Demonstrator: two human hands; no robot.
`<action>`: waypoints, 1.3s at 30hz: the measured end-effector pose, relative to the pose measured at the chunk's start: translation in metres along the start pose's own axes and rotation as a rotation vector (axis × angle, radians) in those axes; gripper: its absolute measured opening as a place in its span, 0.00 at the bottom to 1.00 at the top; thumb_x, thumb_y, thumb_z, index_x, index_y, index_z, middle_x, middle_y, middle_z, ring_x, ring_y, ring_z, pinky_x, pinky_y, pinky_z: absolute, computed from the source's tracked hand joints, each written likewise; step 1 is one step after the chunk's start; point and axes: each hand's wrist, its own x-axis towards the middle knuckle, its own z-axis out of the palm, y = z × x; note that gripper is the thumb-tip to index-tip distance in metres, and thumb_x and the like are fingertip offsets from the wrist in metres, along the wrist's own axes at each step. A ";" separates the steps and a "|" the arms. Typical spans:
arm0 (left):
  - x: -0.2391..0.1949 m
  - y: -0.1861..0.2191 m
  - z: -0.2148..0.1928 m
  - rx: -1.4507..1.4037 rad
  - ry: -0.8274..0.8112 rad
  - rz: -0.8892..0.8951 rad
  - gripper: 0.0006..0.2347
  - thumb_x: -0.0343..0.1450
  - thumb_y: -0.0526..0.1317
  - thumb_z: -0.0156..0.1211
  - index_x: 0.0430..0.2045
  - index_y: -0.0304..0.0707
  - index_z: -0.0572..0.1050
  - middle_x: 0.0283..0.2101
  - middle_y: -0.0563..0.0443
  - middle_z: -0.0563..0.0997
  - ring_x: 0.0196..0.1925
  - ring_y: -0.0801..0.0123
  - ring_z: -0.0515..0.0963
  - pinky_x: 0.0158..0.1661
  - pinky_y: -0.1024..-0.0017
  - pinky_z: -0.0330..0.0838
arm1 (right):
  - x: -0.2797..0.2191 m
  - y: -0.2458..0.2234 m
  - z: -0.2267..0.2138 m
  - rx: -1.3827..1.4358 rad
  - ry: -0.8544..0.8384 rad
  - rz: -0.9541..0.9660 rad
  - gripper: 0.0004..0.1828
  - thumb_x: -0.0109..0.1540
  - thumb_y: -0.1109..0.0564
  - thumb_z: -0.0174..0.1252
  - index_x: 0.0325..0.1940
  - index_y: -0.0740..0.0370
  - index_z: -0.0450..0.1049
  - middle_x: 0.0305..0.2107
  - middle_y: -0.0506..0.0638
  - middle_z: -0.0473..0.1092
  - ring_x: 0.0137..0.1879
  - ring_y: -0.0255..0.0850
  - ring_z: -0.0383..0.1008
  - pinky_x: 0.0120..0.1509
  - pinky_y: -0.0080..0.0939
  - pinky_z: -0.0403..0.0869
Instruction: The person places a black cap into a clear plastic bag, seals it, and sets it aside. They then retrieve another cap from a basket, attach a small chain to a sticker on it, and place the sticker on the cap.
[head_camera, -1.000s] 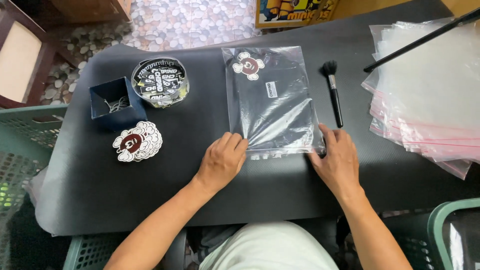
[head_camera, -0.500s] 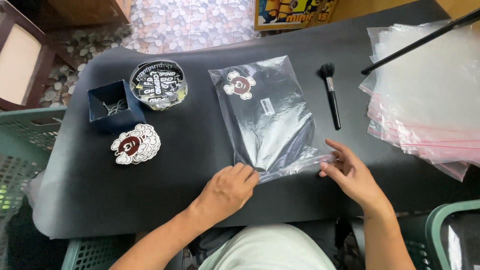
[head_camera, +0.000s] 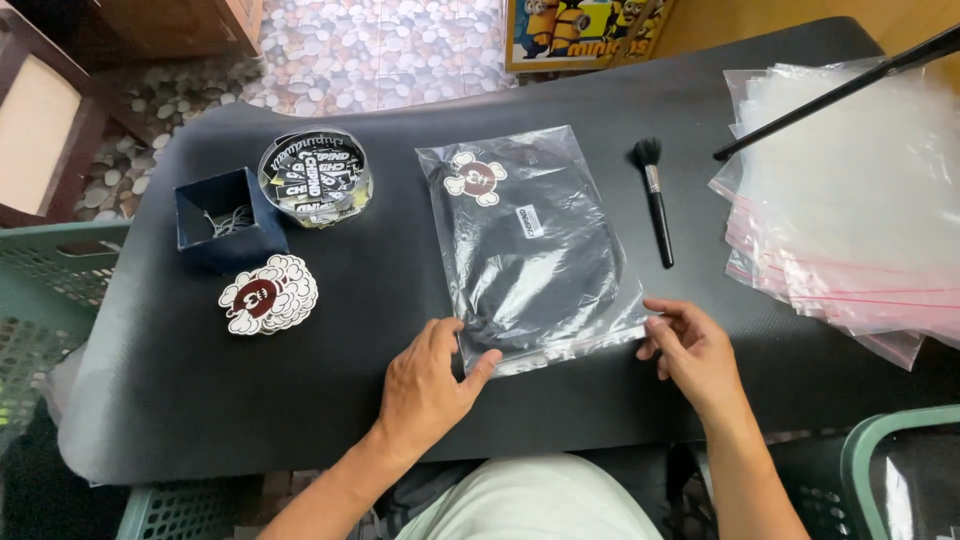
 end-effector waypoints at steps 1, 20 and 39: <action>-0.003 -0.001 -0.001 -0.002 -0.006 -0.002 0.24 0.71 0.61 0.58 0.46 0.38 0.72 0.32 0.54 0.72 0.34 0.63 0.77 0.31 0.61 0.74 | 0.002 0.002 -0.001 -0.002 0.001 0.007 0.16 0.67 0.58 0.54 0.59 0.64 0.77 0.21 0.58 0.73 0.23 0.40 0.67 0.26 0.37 0.67; -0.022 -0.003 -0.007 -0.557 -0.043 -0.149 0.22 0.75 0.32 0.50 0.65 0.27 0.58 0.28 0.47 0.79 0.18 0.64 0.81 0.26 0.67 0.78 | 0.014 0.038 -0.009 0.161 -0.045 -0.179 0.16 0.67 0.66 0.56 0.58 0.74 0.73 0.29 0.62 0.73 0.27 0.47 0.77 0.23 0.38 0.76; 0.011 -0.036 0.010 -0.079 0.275 0.556 0.24 0.65 0.50 0.71 0.52 0.37 0.76 0.55 0.38 0.71 0.60 0.43 0.73 0.58 0.51 0.68 | 0.011 -0.082 0.100 -0.549 -0.042 -0.781 0.06 0.70 0.48 0.64 0.48 0.48 0.81 0.18 0.42 0.69 0.27 0.41 0.72 0.36 0.40 0.72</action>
